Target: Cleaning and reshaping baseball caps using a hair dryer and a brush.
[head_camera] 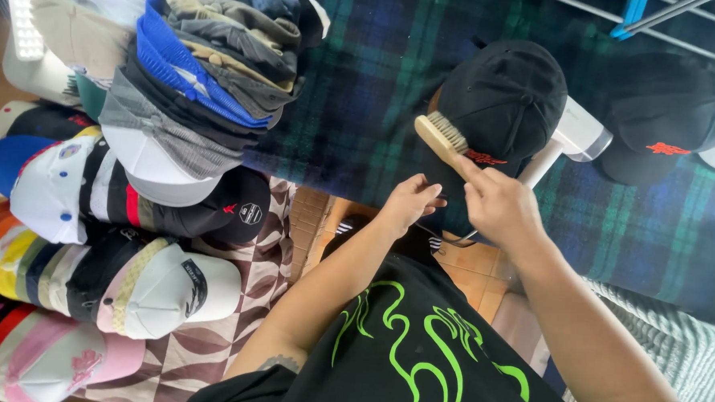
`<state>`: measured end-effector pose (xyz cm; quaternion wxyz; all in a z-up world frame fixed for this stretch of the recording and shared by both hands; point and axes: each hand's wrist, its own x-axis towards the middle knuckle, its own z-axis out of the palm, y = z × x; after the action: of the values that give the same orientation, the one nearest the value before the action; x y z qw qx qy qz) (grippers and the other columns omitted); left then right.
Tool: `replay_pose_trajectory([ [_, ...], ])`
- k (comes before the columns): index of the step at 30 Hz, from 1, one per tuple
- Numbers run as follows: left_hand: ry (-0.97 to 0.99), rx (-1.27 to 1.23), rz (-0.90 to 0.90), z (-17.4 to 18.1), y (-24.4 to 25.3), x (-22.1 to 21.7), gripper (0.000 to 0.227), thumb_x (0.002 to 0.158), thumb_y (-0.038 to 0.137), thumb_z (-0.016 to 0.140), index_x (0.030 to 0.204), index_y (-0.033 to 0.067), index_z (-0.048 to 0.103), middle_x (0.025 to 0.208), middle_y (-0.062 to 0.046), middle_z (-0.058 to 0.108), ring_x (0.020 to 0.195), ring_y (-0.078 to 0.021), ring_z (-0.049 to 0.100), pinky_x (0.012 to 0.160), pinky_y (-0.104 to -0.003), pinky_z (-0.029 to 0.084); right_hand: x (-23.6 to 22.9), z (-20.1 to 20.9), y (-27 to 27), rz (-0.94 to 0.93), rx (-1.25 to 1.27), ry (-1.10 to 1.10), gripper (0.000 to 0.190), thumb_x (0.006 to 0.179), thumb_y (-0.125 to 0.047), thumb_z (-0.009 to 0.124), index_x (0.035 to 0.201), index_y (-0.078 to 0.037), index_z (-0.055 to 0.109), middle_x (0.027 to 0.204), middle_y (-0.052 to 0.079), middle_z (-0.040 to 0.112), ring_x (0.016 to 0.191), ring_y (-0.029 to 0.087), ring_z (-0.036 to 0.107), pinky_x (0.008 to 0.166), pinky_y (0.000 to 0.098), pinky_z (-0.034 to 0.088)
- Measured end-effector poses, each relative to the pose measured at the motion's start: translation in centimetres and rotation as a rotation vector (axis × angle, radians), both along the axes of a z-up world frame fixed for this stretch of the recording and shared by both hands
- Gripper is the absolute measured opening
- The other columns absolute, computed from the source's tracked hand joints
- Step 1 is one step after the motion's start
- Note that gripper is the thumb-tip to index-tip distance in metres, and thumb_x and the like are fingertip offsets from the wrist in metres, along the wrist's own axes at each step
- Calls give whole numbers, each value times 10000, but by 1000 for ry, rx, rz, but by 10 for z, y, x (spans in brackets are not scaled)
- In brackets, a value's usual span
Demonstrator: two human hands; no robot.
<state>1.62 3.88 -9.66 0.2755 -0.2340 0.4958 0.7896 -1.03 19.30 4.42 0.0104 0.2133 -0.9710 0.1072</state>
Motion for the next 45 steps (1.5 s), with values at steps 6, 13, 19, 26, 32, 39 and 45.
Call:
replay_pose_trajectory([
  [6, -2, 59, -90, 27, 5, 12, 266, 984, 228, 646, 1217, 99, 649, 1144, -104, 735, 982, -168, 740, 813, -231, 582, 3, -3, 10, 4, -33, 0, 415, 1016, -293, 589, 1419, -310, 686, 857, 23, 679, 772, 303, 694, 662, 435, 565],
  [13, -74, 100, -17, 19, 1, 5, 303, 985, 263, 647, 1239, 101, 616, 1193, -120, 721, 1014, -163, 732, 790, -200, 581, 7, 12, 46, 66, -164, 7, 445, 1027, -188, 598, 1454, -279, 682, 912, -44, 690, 803, 219, 699, 670, 332, 566],
  [19, -101, 194, 177, 35, -3, -7, 391, 963, 234, 705, 1305, 101, 570, 1120, -36, 694, 914, -150, 738, 859, -291, 614, 9, -10, 75, 218, -110, 61, 367, 985, -193, 606, 1334, -211, 719, 792, 53, 659, 741, 280, 688, 615, 386, 570],
  [26, -80, 186, 256, 15, 0, -14, 241, 947, 168, 724, 1182, 138, 681, 1015, -26, 682, 846, -150, 736, 852, -325, 631, 3, -7, 100, 25, -569, -47, 366, 926, -5, 723, 1274, -101, 781, 795, 76, 735, 573, 240, 659, 486, 333, 507],
  [32, -27, 77, 250, 23, -1, -15, 222, 958, 154, 709, 1177, 119, 714, 1046, -63, 690, 932, -214, 740, 905, -399, 606, -5, -13, 112, -329, -1082, -168, 403, 1025, -4, 574, 1421, -56, 623, 756, 176, 639, 490, 178, 544, 429, 278, 429],
  [39, -37, 61, 262, 31, 0, -15, 243, 936, 136, 709, 1177, 102, 714, 1045, -70, 672, 916, -207, 723, 899, -401, 605, 0, -22, 108, -284, -1079, -124, 452, 952, 78, 686, 1399, 49, 631, 659, 197, 610, 526, 200, 572, 458, 294, 482],
  [45, -13, 60, 235, 24, 2, -18, 267, 941, 141, 711, 1198, 73, 706, 1055, -102, 670, 956, -245, 723, 937, -453, 573, 8, -88, 132, -666, -1496, -268, 376, 1135, -156, 559, 1509, -197, 552, 711, 120, 574, 567, 137, 552, 556, 186, 496],
])
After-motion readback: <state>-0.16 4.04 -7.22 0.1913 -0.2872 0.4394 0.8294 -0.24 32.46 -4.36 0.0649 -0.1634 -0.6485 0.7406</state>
